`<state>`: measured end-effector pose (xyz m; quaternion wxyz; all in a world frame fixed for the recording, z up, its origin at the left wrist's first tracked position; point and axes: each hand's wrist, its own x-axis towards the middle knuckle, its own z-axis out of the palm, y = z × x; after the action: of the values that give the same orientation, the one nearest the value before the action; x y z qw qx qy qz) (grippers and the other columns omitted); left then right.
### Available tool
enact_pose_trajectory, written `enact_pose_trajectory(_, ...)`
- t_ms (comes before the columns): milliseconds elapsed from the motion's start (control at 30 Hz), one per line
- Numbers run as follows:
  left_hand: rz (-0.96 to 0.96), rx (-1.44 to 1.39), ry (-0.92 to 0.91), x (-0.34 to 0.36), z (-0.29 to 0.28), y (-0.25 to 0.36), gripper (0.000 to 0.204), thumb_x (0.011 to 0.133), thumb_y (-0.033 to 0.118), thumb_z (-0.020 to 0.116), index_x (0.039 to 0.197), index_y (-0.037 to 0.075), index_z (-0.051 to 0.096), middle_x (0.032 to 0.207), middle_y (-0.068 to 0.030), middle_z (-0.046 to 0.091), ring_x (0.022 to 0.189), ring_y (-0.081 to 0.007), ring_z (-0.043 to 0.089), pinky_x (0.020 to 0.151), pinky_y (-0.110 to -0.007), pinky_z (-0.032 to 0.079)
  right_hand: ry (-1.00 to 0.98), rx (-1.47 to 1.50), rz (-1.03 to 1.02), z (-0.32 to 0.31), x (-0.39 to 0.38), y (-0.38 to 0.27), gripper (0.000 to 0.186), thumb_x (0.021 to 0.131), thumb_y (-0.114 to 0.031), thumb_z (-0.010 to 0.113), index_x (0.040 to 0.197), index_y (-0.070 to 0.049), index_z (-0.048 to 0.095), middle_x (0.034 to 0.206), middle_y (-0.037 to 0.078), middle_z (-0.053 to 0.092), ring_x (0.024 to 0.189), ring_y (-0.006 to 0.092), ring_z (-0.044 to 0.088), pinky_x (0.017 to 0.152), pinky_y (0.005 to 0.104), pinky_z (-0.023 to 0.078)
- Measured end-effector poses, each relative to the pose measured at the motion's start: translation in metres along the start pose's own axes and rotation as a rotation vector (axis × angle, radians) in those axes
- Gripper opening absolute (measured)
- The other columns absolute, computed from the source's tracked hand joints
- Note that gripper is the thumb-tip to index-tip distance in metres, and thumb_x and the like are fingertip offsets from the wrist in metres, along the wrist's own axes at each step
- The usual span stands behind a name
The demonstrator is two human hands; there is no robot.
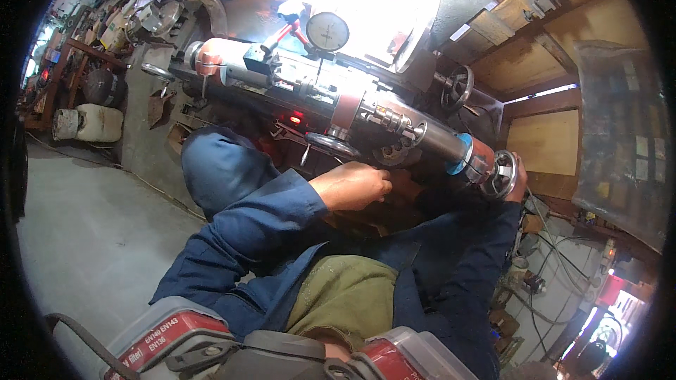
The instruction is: The person uses a lathe to work on a small metal part, turning wheels to move the carriage and cross-slide, while monitoring a dial indicator.
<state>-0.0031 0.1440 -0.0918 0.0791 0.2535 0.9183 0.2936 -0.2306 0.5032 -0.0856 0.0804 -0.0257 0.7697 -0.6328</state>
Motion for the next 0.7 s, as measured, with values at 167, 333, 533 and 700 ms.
enact_pose_trajectory(167, 0.0, -0.041, 0.051, -0.001, 0.002, -0.002, 0.014, 0.081, 0.015, 0.068, 0.089, 0.004, 0.065, 0.092, -0.0106, 0.064, 0.082, -0.0299, 0.068, 0.068, -0.039, 0.055, 0.003, -0.127, -0.049, -0.01, 0.0, 0.023, 0.028, 0.1, -0.031, 0.052, 0.101, -0.004, 0.06, 0.09, 0.002, 0.062, 0.078, 0.0109, 0.058, 0.072, 0.026, 0.049)
enact_pose_trajectory(333, -0.017, -0.025, 0.045, -0.002, -0.008, 0.002, 0.014, 0.08, 0.013, 0.068, 0.09, 0.003, 0.065, 0.096, -0.012, 0.062, 0.082, -0.0301, 0.068, 0.067, -0.039, 0.055, 0.0, -0.206, -0.078, -0.025, -0.017, 0.051, 0.029, 0.101, -0.03, 0.052, 0.106, -0.003, 0.061, 0.097, 0.004, 0.064, 0.085, 0.0127, 0.059, 0.079, 0.028, 0.049)
enact_pose_trajectory(533, -0.013, -0.028, 0.046, 0.0, -0.007, 0.001, 0.013, 0.08, 0.012, 0.069, 0.089, 0.004, 0.065, 0.094, -0.0113, 0.06, 0.079, -0.0299, 0.068, 0.067, -0.039, 0.056, -0.105, -0.318, -0.042, -0.052, -0.057, 0.054, 0.032, 0.101, -0.029, 0.052, 0.113, 0.0, 0.06, 0.107, 0.007, 0.065, 0.095, 0.0154, 0.06, 0.086, 0.0305, 0.048)
enact_pose_trajectory(700, 0.009, -0.039, 0.059, -0.001, -0.006, 0.002, 0.014, 0.077, 0.009, 0.068, 0.09, 0.004, 0.064, 0.095, -0.011, 0.06, 0.078, -0.0302, 0.067, 0.066, -0.039, 0.055, -0.155, -0.341, -0.005, -0.046, -0.083, 0.004, 0.035, 0.101, -0.029, 0.053, 0.118, 0.0, 0.058, 0.105, 0.006, 0.064, 0.091, 0.0139, 0.057, 0.082, 0.0272, 0.046)
